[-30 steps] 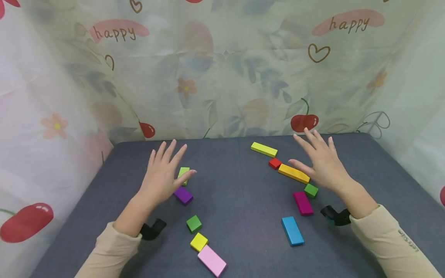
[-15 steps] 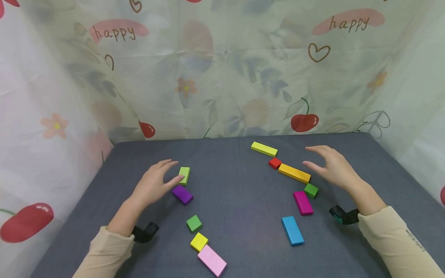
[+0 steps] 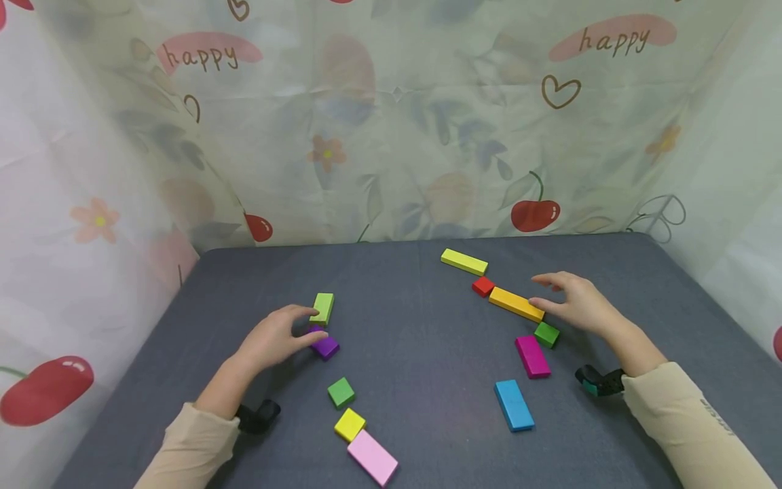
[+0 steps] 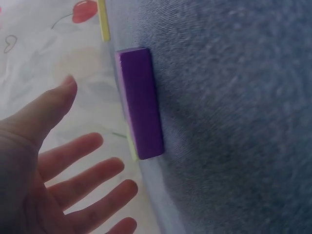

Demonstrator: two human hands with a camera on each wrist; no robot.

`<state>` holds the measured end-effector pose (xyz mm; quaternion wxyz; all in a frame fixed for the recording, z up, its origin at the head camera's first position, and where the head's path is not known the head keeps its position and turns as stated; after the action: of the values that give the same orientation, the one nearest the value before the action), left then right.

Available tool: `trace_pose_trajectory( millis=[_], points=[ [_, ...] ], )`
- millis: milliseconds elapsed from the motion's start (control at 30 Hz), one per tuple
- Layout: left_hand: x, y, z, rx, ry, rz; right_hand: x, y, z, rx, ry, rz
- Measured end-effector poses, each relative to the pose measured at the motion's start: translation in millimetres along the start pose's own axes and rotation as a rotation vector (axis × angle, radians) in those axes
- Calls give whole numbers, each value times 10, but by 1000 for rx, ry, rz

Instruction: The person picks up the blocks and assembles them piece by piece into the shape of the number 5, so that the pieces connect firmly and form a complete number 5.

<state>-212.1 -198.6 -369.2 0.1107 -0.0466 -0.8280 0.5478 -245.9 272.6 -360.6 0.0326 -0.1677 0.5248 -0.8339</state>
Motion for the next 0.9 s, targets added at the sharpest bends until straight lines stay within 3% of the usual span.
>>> trace_pose_trajectory(
  millis=[167,500,900],
  points=[
    [-8,42,5,-4,8,18,11,56,-32,7,-1,34],
    [-18,89,-16,6,30,-6,13,141,-62,52,5,91],
    [-19,141,-17,42,14,5,23,178,-80,65,-5,99]
  ],
)
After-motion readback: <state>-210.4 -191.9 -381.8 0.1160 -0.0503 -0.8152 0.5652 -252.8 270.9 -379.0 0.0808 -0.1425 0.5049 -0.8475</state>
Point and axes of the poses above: each hand's wrist, its own x-axis towards the middle knuckle, its own y-axis out of the palm, z = x × y, the point moved 2 cm from there along x, towards the middle knuckle, and after that the axes turned 9 degrees about -z, right-handed, at the moved point
